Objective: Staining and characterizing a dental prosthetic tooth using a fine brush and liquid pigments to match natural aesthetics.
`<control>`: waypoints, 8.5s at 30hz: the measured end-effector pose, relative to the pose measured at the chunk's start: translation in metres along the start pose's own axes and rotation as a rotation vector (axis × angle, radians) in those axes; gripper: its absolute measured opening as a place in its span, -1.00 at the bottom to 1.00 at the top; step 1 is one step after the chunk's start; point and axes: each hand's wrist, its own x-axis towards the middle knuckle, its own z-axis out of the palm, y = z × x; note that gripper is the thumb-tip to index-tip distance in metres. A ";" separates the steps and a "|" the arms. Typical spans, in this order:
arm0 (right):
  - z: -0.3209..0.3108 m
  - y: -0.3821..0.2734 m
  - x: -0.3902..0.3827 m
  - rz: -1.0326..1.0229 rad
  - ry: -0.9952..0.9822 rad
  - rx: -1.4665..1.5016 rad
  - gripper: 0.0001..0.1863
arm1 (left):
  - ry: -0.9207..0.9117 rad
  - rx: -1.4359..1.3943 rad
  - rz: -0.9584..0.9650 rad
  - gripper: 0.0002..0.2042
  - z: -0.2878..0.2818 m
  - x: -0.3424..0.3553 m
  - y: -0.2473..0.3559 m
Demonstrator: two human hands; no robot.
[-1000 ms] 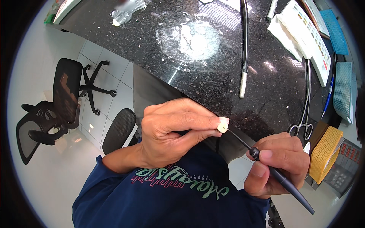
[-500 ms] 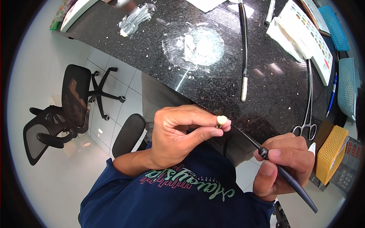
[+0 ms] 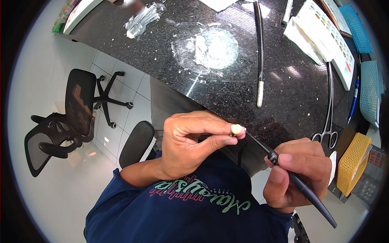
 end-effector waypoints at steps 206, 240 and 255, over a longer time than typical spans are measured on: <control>0.040 0.000 0.034 0.042 -0.066 0.059 -0.70 | -0.008 0.169 0.075 -0.89 -0.046 0.016 0.011; 0.029 0.002 0.041 -0.039 -0.305 0.018 -0.71 | -0.002 0.181 0.046 -0.92 -0.047 0.015 0.013; 0.038 0.007 0.034 -0.134 -0.154 0.061 -0.75 | -0.004 0.142 0.048 -0.89 -0.046 0.016 0.011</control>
